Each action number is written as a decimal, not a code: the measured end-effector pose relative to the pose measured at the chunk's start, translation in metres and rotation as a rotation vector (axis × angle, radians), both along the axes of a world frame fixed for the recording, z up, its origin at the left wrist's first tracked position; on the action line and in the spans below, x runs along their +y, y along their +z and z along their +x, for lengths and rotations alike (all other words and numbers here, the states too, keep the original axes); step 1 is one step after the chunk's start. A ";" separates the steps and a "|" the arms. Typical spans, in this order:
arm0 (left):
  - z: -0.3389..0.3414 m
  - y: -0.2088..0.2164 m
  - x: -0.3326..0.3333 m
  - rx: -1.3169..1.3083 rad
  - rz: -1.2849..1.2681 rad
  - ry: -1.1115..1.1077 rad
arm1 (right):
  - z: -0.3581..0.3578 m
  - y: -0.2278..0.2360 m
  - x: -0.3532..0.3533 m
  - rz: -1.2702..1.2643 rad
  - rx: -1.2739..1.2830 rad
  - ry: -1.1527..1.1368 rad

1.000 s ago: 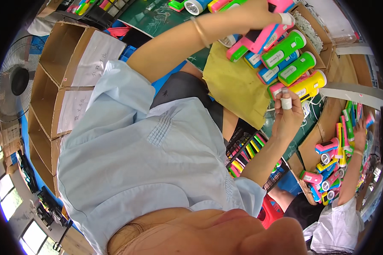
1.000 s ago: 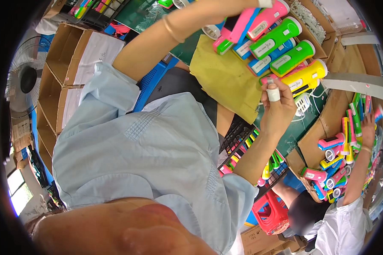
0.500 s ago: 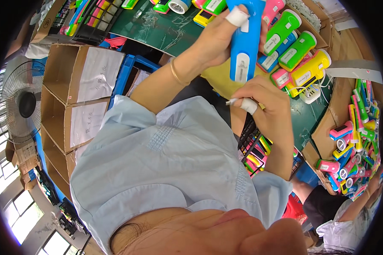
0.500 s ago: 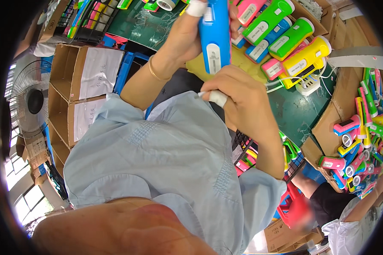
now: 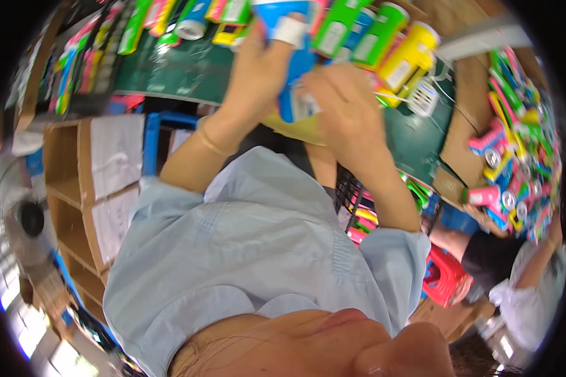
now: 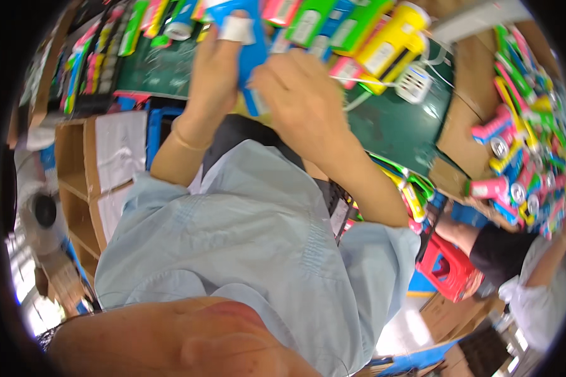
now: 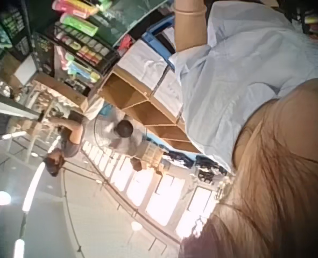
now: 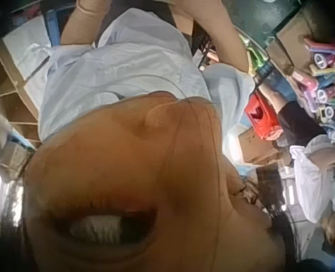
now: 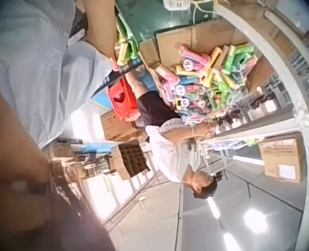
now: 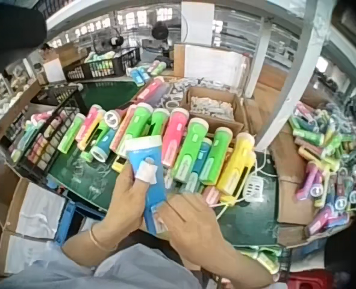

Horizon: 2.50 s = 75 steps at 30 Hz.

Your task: Testing the light functionality of multiple hand-held flashlights at an assembly or quality control station.

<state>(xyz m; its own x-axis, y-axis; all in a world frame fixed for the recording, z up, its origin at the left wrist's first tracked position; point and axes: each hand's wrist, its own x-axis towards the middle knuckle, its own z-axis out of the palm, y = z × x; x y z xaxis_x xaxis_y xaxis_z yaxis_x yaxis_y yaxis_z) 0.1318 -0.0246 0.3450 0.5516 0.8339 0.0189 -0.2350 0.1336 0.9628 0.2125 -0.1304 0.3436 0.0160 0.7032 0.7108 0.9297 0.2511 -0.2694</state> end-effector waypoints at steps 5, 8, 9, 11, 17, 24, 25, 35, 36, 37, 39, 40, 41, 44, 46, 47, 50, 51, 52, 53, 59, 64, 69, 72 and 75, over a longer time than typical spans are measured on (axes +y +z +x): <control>0.008 0.004 0.000 -0.003 -0.044 -0.146 | 0.010 -0.007 0.002 0.148 -0.143 -0.203; 0.011 0.006 0.002 0.025 -0.003 -0.123 | 0.016 -0.001 -0.004 -0.061 -0.170 -0.082; 0.011 0.007 0.004 0.012 -0.039 -0.124 | 0.017 0.001 -0.004 -0.128 -0.150 -0.005; 0.011 0.006 0.009 0.017 -0.103 -0.085 | 0.019 0.005 -0.008 -0.068 -0.077 0.020; 0.010 -0.005 0.012 0.061 -0.094 -0.211 | 0.016 0.004 -0.003 0.018 -0.051 -0.087; 0.005 -0.011 0.015 -0.173 -0.258 -0.358 | 0.013 0.032 -0.007 -0.263 0.276 0.573; 0.002 -0.011 0.021 -0.246 -0.229 -0.367 | 0.005 0.032 -0.014 -0.439 0.375 0.578; -0.007 -0.031 0.028 -0.847 -0.767 -0.631 | -0.027 -0.024 -0.027 0.013 -0.147 0.447; -0.006 -0.032 0.029 -1.000 -0.911 -0.676 | -0.028 -0.022 -0.029 0.025 -0.135 0.421; -0.005 -0.034 0.028 -1.056 -1.025 -0.710 | -0.030 -0.020 -0.028 0.055 -0.094 0.372; -0.004 -0.036 0.025 -0.972 -0.817 -0.762 | -0.037 -0.016 -0.021 -0.019 0.033 0.030; -0.002 -0.036 0.023 -0.963 -0.672 -0.773 | -0.040 -0.016 -0.014 -0.051 0.107 -0.115; -0.003 -0.036 0.020 -0.892 -0.514 -0.653 | -0.042 -0.017 -0.007 0.014 0.159 -0.265; -0.007 -0.033 0.019 -0.533 0.089 -0.608 | -0.042 -0.027 0.006 -0.135 0.477 -0.317; -0.012 -0.030 0.018 -0.419 -0.063 -0.569 | -0.030 -0.032 -0.004 -0.319 0.716 -0.210; -0.016 -0.028 0.018 -0.410 -0.131 -0.502 | -0.022 -0.035 -0.011 -0.467 0.917 -0.075; -0.022 -0.022 0.027 -0.491 -0.416 -0.567 | 0.001 -0.040 -0.035 -0.433 1.092 0.132; -0.025 -0.020 0.026 -0.369 -0.334 -0.564 | 0.010 -0.041 -0.041 -0.434 0.916 0.047; -0.027 -0.019 0.025 -0.258 -0.255 -0.555 | 0.016 -0.041 -0.046 -0.466 1.082 0.059; -0.027 -0.018 0.024 -0.255 -0.291 -0.575 | 0.019 -0.040 -0.052 -0.555 1.287 -0.009; -0.025 -0.019 0.009 -0.091 -0.182 -0.533 | 0.023 -0.032 -0.071 -0.488 0.885 -0.385; -0.024 -0.018 0.009 0.040 -0.049 -0.471 | 0.025 -0.025 -0.075 -0.446 1.405 0.121; -0.028 -0.013 0.012 0.002 0.187 -0.496 | 0.022 -0.010 -0.062 -0.307 1.158 0.050; -0.026 -0.011 0.010 0.082 0.230 -0.572 | 0.015 -0.001 -0.047 -0.167 0.996 -0.015; -0.020 -0.013 0.004 0.170 0.359 -0.512 | 0.010 0.003 -0.030 -0.232 0.837 -0.075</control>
<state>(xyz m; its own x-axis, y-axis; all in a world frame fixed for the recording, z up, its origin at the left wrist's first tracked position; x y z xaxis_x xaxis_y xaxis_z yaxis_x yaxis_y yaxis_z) 0.1123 -0.0210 0.3319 0.8978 0.4222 0.1251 -0.0675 -0.1487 0.9866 0.2222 -0.1608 0.3469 0.5206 0.8053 0.2837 0.4154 0.0514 -0.9082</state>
